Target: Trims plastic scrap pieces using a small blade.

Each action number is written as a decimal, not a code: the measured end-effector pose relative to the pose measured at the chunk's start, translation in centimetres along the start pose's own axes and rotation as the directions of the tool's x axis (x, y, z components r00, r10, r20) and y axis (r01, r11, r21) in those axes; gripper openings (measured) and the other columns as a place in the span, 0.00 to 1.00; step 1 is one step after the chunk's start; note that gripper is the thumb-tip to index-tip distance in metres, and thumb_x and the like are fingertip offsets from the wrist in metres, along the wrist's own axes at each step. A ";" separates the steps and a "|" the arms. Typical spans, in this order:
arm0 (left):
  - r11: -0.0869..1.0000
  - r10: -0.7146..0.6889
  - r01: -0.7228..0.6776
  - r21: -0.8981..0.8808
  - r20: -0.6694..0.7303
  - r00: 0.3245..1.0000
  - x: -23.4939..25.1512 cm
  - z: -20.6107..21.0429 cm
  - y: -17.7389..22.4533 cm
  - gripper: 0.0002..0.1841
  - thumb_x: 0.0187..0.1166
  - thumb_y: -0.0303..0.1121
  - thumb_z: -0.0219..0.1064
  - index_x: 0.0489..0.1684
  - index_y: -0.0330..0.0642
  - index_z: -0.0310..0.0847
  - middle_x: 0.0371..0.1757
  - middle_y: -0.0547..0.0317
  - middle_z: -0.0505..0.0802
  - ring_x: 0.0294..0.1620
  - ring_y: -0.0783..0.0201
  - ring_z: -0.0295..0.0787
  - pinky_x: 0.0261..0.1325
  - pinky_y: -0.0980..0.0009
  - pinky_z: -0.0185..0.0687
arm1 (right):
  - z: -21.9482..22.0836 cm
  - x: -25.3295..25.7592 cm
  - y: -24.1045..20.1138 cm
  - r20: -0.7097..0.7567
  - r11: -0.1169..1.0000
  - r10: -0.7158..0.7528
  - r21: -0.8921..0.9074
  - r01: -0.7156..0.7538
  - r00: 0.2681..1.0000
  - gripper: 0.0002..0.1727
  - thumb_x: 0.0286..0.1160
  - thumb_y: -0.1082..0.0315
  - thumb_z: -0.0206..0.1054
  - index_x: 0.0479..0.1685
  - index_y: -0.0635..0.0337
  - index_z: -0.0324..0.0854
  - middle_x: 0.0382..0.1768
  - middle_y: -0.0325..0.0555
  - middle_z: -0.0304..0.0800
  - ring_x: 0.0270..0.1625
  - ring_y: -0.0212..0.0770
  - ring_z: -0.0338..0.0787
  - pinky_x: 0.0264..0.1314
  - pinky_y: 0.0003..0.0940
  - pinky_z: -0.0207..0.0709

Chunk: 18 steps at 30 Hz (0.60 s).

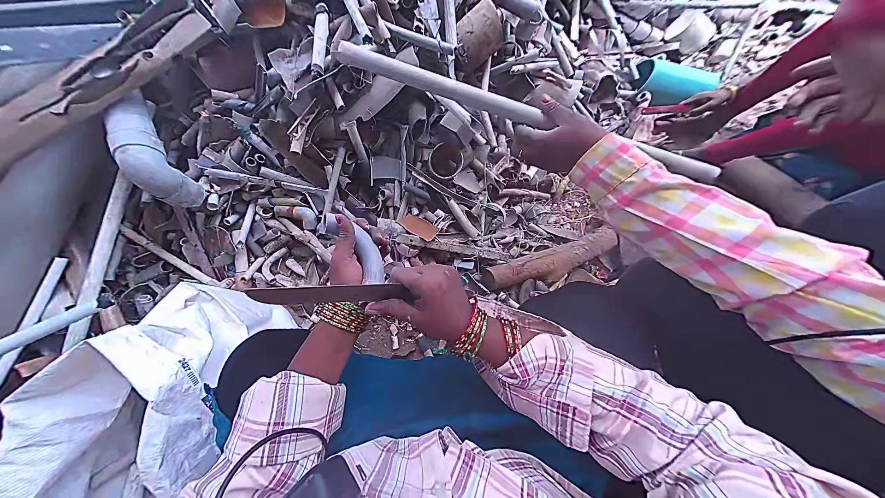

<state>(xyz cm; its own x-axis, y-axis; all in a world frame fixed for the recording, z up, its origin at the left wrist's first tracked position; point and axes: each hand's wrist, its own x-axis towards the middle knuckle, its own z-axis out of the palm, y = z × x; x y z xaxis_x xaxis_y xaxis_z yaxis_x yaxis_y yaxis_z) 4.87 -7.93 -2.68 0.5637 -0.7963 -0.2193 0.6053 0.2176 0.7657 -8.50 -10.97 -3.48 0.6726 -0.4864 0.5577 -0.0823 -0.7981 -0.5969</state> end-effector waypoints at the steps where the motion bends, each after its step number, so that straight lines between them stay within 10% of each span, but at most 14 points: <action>1: 0.999 -0.024 0.026 0.045 -0.057 0.998 -0.1 0.4 0.2 0.28 0.95 0.53 0.30 0.32 0.52 0.72 0.21 0.69 0.85 0.25 0.73 0.86 0.33 0.77 0.85 | -0.1 0.2 0.1 -0.018 0.999 -0.036 -0.036 0.035 0.999 0.29 0.72 0.43 0.70 0.20 0.63 0.83 0.13 0.46 0.81 0.18 0.43 0.84 0.18 0.39 0.71; 12: 0.984 -0.175 0.172 0.040 0.086 0.981 -1.1 -0.4 1.0 0.22 0.96 0.51 0.34 0.47 0.51 0.73 0.29 0.68 0.85 0.27 0.75 0.86 0.35 0.80 0.86 | -1.3 1.1 0.9 0.143 0.992 0.122 -0.057 -0.115 0.982 0.38 0.56 0.34 0.76 0.39 0.68 0.86 0.24 0.50 0.87 0.27 0.49 0.88 0.26 0.48 0.76; 18: 0.980 -0.159 0.160 -0.118 0.023 0.987 -0.9 -0.5 -0.2 0.22 0.96 0.51 0.35 0.46 0.50 0.73 0.28 0.67 0.85 0.26 0.72 0.86 0.32 0.77 0.86 | -0.1 0.0 1.3 0.034 0.998 0.068 -0.006 -0.068 0.997 0.29 0.69 0.41 0.72 0.27 0.65 0.83 0.16 0.45 0.80 0.18 0.42 0.80 0.19 0.39 0.67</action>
<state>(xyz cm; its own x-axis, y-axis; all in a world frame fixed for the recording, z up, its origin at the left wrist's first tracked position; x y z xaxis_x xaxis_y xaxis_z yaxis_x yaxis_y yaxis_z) 4.49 -6.96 -2.90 0.4473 -0.8337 -0.3239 0.7501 0.1524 0.6435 -8.66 -12.07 -4.18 0.6903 -0.5274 0.4953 -0.1325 -0.7652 -0.6301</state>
